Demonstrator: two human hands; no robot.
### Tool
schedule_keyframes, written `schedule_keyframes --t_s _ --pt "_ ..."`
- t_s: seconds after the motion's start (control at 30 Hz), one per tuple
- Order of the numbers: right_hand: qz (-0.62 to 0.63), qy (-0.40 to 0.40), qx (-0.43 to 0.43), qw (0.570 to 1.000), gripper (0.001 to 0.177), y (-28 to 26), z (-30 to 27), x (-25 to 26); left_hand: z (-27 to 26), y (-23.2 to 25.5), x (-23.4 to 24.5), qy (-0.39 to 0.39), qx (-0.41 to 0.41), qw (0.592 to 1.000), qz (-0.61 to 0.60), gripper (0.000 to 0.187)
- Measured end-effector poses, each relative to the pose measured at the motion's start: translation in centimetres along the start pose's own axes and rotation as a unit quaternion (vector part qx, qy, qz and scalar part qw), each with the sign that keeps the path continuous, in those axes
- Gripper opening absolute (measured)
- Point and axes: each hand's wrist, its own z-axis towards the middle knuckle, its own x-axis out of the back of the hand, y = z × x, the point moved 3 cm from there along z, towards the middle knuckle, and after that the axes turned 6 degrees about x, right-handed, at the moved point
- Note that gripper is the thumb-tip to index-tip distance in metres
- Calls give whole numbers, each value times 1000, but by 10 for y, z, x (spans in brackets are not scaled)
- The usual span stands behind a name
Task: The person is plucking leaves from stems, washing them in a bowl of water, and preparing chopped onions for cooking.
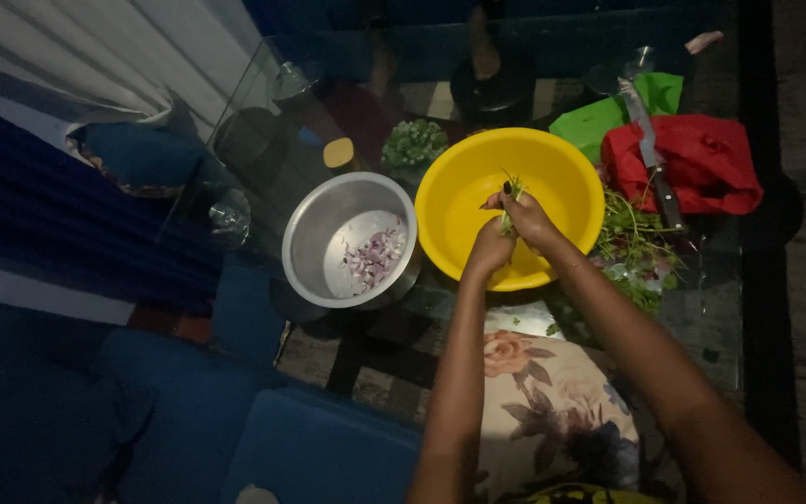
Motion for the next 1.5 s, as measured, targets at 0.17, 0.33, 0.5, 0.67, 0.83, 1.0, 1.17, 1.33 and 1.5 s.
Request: schedule_keyframes --t_s 0.17,0.33,0.5,0.67,0.83,1.0,1.17,1.33,1.5 --pt "178 -19 -14 984 26 -20 -5 -7 0 -8 2 -109 75 968 -213 7" --pt "259 7 -88 962 20 1 6 3 3 -22 -2 -143 84 944 -285 7" --pt "221 -4 -83 972 14 13 26 18 3 -24 3 5 -25 993 -114 8" --pt "-32 62 -110 991 27 46 40 69 25 -68 11 80 6 989 -125 12" --pt "-635 -39 -43 770 56 70 34 74 11 -42 25 224 -107 969 -4 18" --pt "-426 -115 -204 874 37 74 40 53 40 -75 32 304 -41 948 83 16" --pt "-129 -163 -236 949 31 17 63 14 98 -129 33 92 55 994 -7 13" --pt "-530 -261 46 806 31 -79 60 -15 86 -68 30 -82 124 984 -98 10" --pt "-639 -227 146 720 32 -139 18 -26 65 -4 50 -174 159 966 -108 7"
